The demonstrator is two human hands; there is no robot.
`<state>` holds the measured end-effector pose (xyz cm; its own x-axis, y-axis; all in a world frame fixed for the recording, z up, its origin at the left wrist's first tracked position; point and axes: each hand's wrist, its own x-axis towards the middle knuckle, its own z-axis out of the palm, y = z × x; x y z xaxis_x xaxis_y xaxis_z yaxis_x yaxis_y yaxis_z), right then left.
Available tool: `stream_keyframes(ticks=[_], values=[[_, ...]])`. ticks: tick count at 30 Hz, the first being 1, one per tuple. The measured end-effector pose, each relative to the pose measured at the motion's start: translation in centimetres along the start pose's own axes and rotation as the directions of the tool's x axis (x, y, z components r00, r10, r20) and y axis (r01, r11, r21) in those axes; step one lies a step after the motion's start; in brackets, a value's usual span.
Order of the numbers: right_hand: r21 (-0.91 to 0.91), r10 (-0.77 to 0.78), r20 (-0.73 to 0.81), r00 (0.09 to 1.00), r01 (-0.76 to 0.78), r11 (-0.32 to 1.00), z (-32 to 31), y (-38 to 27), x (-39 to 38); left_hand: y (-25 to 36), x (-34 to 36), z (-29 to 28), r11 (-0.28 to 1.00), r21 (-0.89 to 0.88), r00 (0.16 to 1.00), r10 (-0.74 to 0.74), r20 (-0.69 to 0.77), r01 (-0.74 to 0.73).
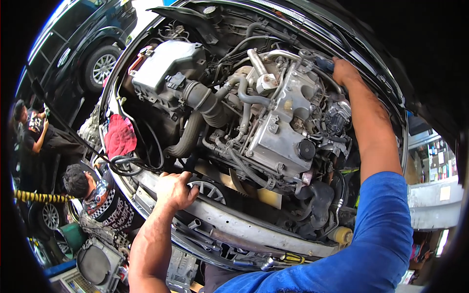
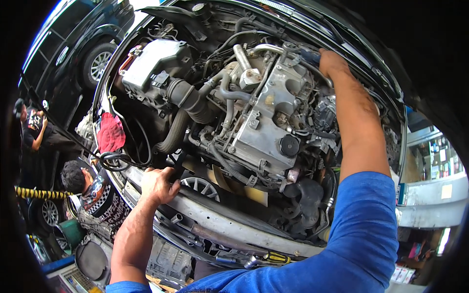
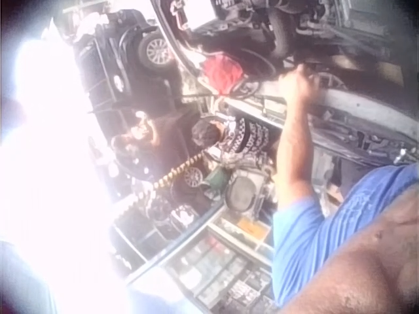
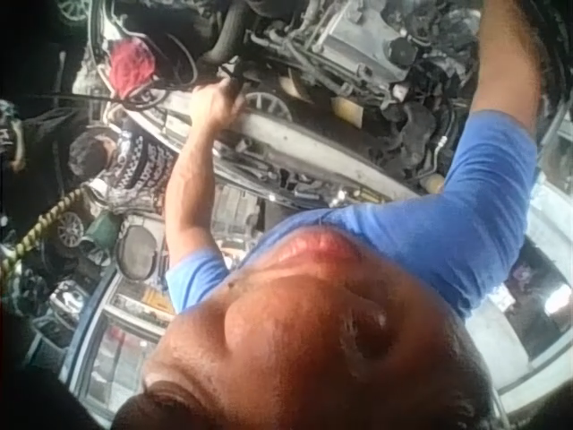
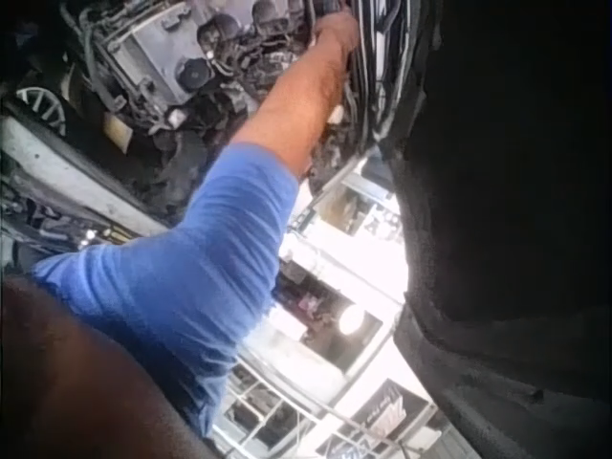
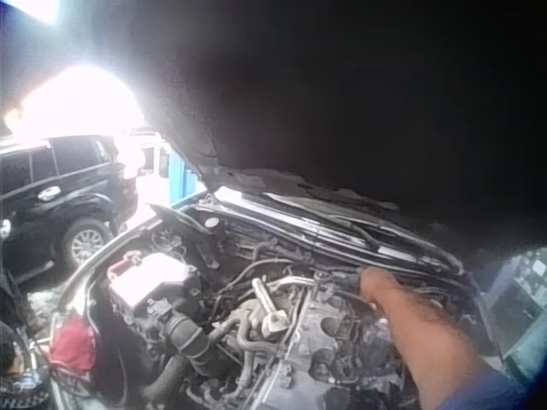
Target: Repairing or inspecting vehicle engine components.
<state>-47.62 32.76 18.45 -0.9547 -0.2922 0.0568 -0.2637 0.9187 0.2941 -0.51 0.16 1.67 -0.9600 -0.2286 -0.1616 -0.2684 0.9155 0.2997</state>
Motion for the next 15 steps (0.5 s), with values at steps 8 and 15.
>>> stream_keyframes(ticks=[8, 15], values=[[0.179, -0.111, 0.19, 0.976, 0.076, 0.981, -0.3, -0.6, -3.6, 0.1, 0.0, -0.4, 1.0, 0.014, 0.999, 0.014, 0.038, -0.014], [0.616, -0.292, 0.12, 0.949, 0.159, 0.771, 5.6, -3.7, -2.2, -1.1, -1.5, -1.0, 0.999, -0.053, 0.997, 0.01, 0.08, -0.006]])
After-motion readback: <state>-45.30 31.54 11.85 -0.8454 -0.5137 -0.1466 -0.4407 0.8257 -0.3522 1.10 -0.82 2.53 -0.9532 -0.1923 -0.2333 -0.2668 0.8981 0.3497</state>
